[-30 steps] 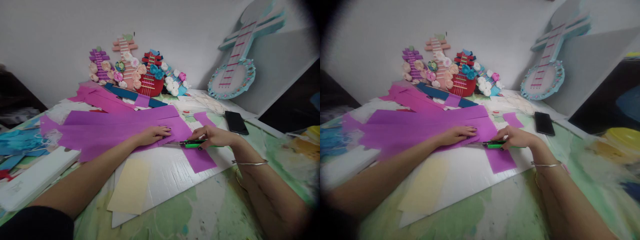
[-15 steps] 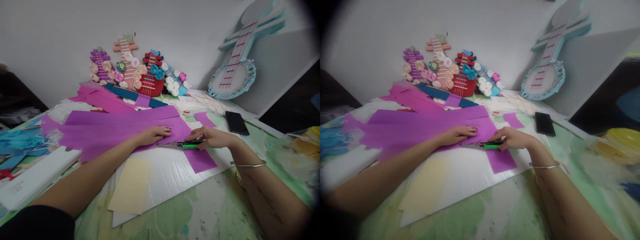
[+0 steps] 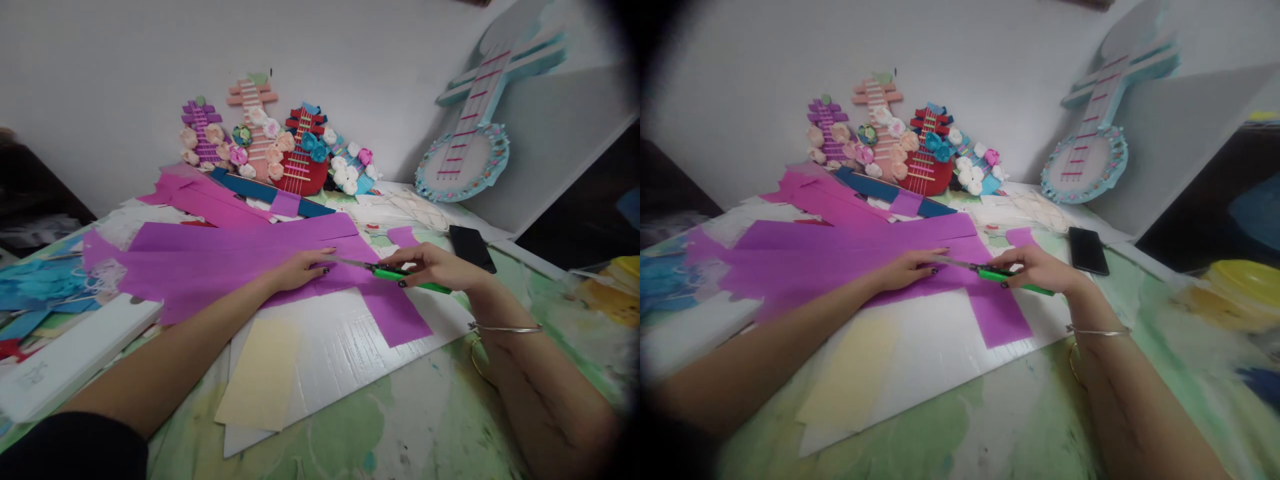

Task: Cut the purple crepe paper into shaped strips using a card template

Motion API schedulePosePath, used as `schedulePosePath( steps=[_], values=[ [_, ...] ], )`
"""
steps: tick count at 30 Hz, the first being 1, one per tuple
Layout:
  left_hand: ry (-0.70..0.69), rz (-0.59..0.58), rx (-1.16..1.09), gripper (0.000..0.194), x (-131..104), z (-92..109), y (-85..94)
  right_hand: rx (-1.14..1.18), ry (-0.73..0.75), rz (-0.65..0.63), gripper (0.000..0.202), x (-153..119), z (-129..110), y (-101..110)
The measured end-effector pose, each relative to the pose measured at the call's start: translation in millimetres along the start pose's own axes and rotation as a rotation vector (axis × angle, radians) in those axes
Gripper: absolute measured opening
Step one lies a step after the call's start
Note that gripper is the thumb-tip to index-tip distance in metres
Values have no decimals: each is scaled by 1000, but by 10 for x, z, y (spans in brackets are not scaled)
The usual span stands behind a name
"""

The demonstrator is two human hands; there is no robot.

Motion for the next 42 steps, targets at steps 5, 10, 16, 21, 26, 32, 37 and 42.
schedulePosePath(
  steps=[5,10,16,21,26,32,37,42],
  values=[
    [137,150,11,42,-48,-88,113,207,-148,241,44,-4,312,161],
    [292,263,91,42,-70,-223,170,163,-283,253,38,11,388,126],
    [346,251,70,44,-67,-261,191,72,-339,311,37,7,399,144],
    [356,209,31,34,-4,-349,221,47,-316,375,37,-17,355,178],
    [436,117,3,29,119,-559,289,73,-299,390,35,-25,315,180],
    [510,143,26,30,295,-721,766,109,-275,436,35,-28,365,225],
    [561,403,173,31,434,-754,1589,131,-243,473,30,-20,385,245],
    [492,628,292,32,682,-648,1960,251,-170,645,28,-47,369,298]
  ],
)
Point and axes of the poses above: each hand's wrist, its own x-axis towards the middle knuckle, its own y-axis out of the back of the hand, z = x × y, the point moved 7 cm from there along x, towards the middle knuckle, and after that the axes turned 8 degrees about -z, right-handed, at the moved point
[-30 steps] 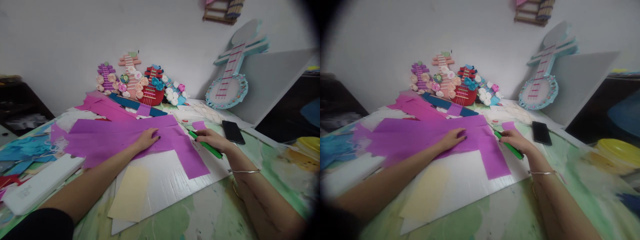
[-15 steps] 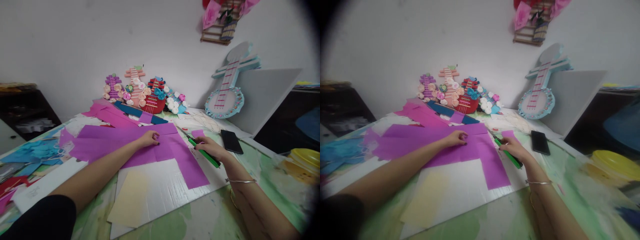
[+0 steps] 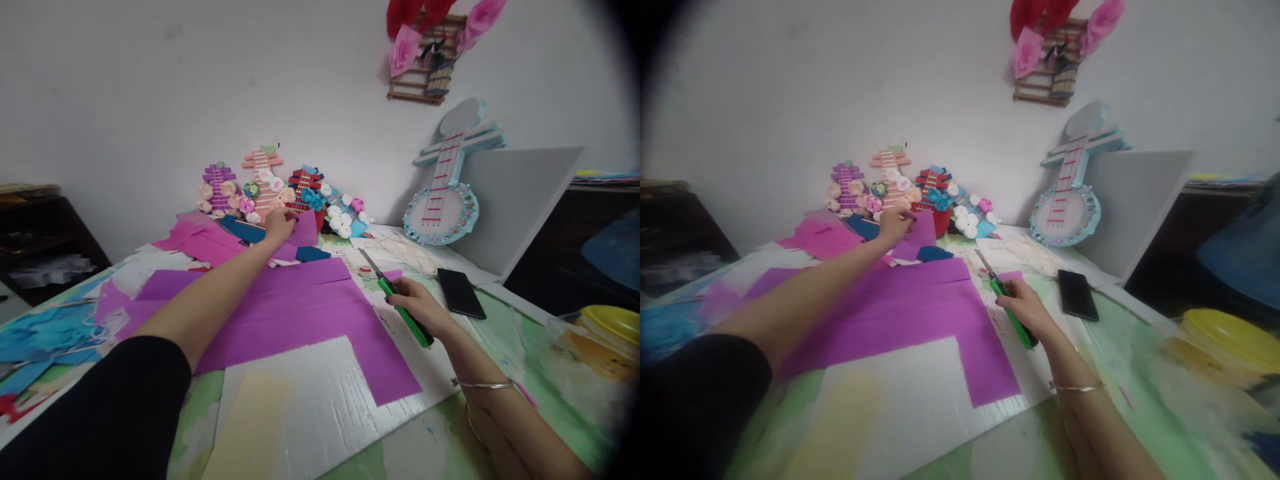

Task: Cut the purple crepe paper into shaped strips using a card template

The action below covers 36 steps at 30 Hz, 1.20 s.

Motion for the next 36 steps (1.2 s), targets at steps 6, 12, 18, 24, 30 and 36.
schedulePosePath(
  steps=[6,12,18,24,30,36],
  values=[
    [-195,-67,67,31,-281,151,-606,174,41,166,31,-39,-72,50],
    [-304,-213,129,29,-686,48,-1025,285,95,404,29,-80,-65,309],
    [-340,-294,156,29,-771,85,-1026,312,86,471,31,-101,13,324],
    [-349,-359,178,30,-870,129,-965,328,36,357,30,-107,92,-54],
    [-309,-340,159,31,-1150,100,-805,368,-56,266,28,-67,278,-220],
    [-333,-332,125,35,-1928,265,-474,409,-108,257,24,-86,416,-128]
  ],
)
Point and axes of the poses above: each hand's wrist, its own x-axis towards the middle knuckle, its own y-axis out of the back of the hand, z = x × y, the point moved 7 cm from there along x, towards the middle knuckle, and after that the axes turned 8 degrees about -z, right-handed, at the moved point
